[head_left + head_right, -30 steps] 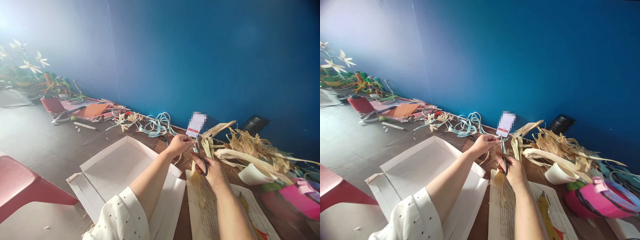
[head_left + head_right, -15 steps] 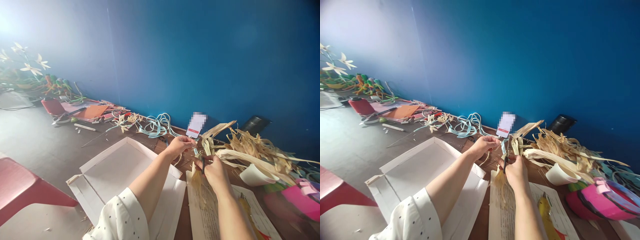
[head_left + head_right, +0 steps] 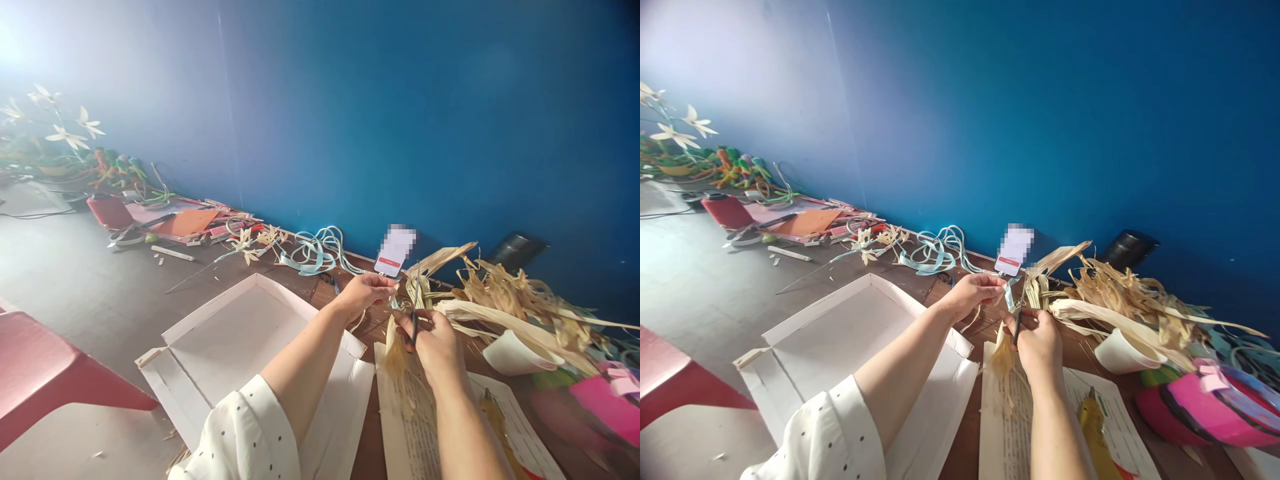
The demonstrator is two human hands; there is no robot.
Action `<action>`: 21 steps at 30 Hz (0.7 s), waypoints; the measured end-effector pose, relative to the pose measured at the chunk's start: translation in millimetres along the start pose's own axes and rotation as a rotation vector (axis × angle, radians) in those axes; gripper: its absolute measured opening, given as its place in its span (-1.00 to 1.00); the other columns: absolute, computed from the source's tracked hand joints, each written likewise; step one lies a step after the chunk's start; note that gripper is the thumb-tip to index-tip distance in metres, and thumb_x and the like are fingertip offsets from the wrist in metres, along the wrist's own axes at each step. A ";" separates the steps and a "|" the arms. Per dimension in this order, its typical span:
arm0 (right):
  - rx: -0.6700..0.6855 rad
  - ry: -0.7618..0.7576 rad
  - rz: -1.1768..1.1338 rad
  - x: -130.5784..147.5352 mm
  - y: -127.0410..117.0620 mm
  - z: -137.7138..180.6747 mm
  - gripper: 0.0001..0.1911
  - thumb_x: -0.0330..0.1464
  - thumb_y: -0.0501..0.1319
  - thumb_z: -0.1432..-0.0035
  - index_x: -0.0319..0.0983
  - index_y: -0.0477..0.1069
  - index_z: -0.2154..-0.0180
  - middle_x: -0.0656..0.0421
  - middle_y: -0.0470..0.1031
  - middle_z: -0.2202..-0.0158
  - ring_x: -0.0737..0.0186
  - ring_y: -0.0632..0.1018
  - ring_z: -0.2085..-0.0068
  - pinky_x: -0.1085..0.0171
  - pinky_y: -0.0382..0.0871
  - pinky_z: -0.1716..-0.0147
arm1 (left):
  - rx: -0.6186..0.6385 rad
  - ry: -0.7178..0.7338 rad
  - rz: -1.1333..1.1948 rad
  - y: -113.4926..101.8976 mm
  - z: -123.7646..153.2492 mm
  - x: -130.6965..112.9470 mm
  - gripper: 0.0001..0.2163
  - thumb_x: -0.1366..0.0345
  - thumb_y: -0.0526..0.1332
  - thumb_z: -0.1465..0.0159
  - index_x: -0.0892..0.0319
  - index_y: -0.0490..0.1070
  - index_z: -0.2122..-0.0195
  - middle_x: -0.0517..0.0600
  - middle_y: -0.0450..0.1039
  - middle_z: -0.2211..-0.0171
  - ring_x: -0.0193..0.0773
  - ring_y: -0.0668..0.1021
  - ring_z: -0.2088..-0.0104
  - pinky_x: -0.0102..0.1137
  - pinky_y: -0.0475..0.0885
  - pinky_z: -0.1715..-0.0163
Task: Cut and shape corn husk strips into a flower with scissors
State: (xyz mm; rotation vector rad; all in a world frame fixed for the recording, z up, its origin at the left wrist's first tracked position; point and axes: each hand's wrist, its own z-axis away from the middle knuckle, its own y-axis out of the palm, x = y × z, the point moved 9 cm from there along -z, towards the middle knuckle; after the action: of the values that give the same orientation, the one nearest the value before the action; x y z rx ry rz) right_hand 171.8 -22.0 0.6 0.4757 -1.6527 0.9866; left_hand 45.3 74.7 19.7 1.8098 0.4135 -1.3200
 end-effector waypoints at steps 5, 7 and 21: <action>-0.041 -0.007 0.281 19.2 -5.4 9.0 -0.63 -0.17 0.33 0.14 -0.17 0.38 0.27 0.09 0.58 0.41 0.01 0.59 0.36 0.22 0.37 0.50 | 0.016 -0.071 0.053 4.0 4.6 0.1 -0.53 0.19 0.45 0.14 0.33 0.47 0.22 -0.09 0.32 0.50 -0.49 0.32 0.49 -0.50 0.18 0.44; -0.076 -0.073 0.488 32.8 -6.3 13.4 -0.71 -0.18 0.30 0.10 -0.15 0.37 0.31 0.09 0.58 0.40 -0.03 0.58 0.32 0.19 0.34 0.43 | 0.020 -0.107 0.061 3.6 5.6 3.3 -0.50 0.20 0.46 0.16 0.33 0.47 0.20 -0.08 0.31 0.49 -0.49 0.33 0.49 -0.49 0.20 0.44; 0.041 -0.113 0.980 43.3 8.0 20.9 -0.72 -0.19 0.15 -0.08 -0.15 0.33 0.17 0.05 0.57 0.31 -0.02 0.58 0.33 0.24 0.19 0.52 | 0.136 -0.179 -0.045 6.1 7.2 9.8 -0.66 0.25 0.44 0.16 0.33 0.47 0.39 -0.12 0.28 0.55 -0.51 0.28 0.54 -0.49 0.17 0.49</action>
State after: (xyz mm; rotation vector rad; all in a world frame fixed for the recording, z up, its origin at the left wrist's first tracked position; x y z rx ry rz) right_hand 139.6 -26.5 36.9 -0.3226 -1.9942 1.7120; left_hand 48.8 63.5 12.8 1.7820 0.2749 -1.5596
